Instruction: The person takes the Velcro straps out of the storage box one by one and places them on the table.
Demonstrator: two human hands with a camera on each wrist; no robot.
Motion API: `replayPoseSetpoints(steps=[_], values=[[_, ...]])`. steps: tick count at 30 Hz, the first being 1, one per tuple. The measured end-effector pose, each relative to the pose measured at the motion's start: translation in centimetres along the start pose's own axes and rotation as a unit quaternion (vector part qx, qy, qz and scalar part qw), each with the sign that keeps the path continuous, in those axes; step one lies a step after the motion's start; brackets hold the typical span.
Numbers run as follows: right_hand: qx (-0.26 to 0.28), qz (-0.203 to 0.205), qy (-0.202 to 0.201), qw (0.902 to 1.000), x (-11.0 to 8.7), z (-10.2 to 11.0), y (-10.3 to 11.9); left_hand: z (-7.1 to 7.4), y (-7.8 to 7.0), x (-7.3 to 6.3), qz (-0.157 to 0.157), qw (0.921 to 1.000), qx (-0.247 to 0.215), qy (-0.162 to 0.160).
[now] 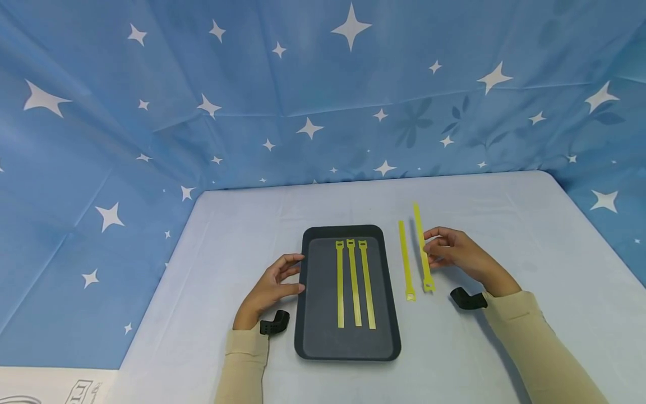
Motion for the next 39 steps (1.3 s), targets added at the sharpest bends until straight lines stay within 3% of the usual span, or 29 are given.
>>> replayPoseSetpoints(steps=[17,39], values=[[-0.012,-0.074,-0.007,0.9972,0.2,0.2,-1.6,0.0,-0.1,0.0,0.006,1.0000,-0.005,0.004],[-0.168,-0.077,-0.085,0.9791,-0.2,-0.2,-0.6,0.0,-0.1,0.0,0.003,1.0000,-0.002,0.004]])
Point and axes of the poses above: each hand's wrist, its own x-axis towards the middle knuckle, its own z-axis out of the back of the hand, y = z × x, the point moved 6 cm from there along x, towards the middle knuckle, and after that the axes turned 15 degrees about x, right-handed, at the moved point
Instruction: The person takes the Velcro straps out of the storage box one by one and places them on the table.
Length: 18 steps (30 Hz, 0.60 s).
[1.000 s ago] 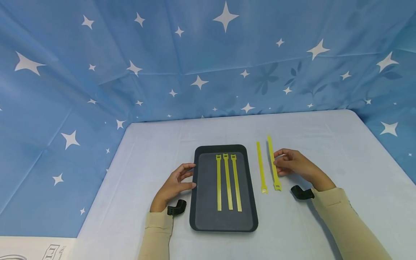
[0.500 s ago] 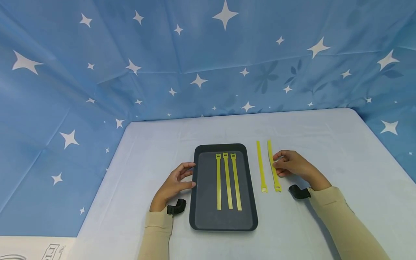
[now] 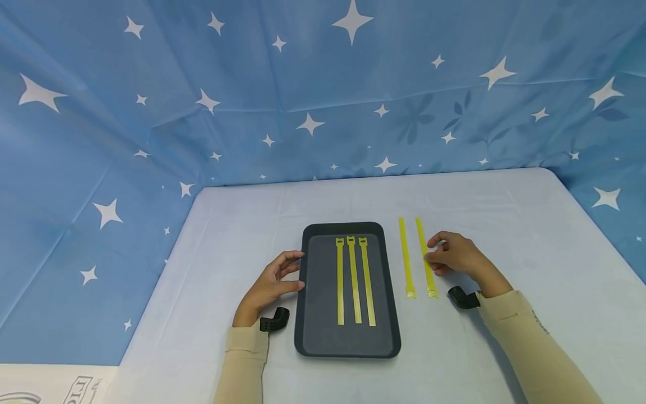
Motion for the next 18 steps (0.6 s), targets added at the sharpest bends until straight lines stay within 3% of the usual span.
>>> replayPoseSetpoints(steps=[7,18], values=[[-0.023,0.025,-0.012,0.9994,-0.3,0.8,0.3,0.0,-0.1,0.0,-0.005,1.0000,0.003,0.002],[0.006,0.142,-0.007,0.9899,-0.5,0.8,2.0,0.0,0.0,0.0,-0.001,1.0000,0.001,0.001]])
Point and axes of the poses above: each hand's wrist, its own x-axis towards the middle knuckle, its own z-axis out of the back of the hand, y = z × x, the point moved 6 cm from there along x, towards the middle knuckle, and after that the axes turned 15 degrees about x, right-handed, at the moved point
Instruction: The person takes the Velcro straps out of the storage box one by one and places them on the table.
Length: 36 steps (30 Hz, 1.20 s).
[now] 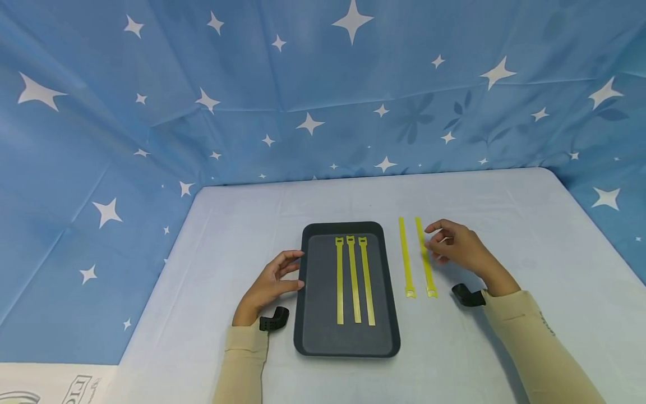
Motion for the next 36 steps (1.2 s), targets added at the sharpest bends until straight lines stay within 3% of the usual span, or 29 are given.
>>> replayPoseSetpoints(steps=[16,22,36], values=[[0.036,0.074,0.039,0.9958,0.6,-1.5,2.1,0.1,0.0,0.0,0.008,1.0000,0.001,-0.004],[0.020,0.097,0.054,0.9937,0.7,-2.1,2.8,0.0,-0.2,0.0,0.004,1.0000,-0.001,-0.002],[0.025,0.111,0.088,0.9896,1.9,-3.4,4.6,0.1,0.0,0.0,0.011,0.9999,0.001,-0.004]])
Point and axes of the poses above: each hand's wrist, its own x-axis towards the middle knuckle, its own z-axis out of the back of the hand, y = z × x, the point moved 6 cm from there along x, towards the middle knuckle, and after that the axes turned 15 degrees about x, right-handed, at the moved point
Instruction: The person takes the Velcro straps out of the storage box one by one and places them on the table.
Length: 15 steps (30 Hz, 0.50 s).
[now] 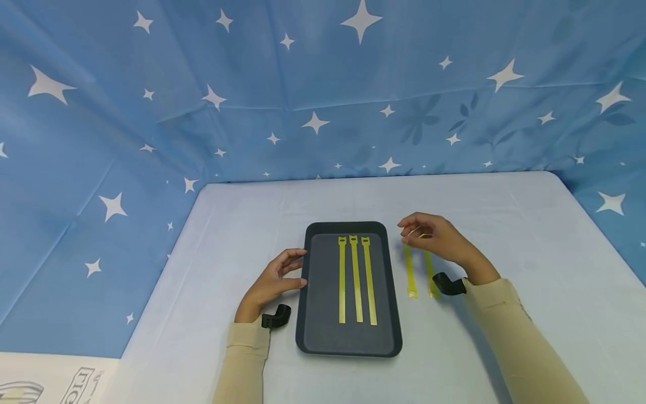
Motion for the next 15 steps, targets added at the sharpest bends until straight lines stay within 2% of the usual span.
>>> replayPoseSetpoints(steps=[5,15], values=[[0.001,0.010,0.018,0.9998,0.8,-0.6,0.4,0.0,0.1,0.0,0.006,1.0000,-0.003,0.003],[0.022,0.038,0.079,0.9959,2.0,-1.9,0.5,0.1,0.1,0.0,0.014,0.9999,0.000,0.001]])
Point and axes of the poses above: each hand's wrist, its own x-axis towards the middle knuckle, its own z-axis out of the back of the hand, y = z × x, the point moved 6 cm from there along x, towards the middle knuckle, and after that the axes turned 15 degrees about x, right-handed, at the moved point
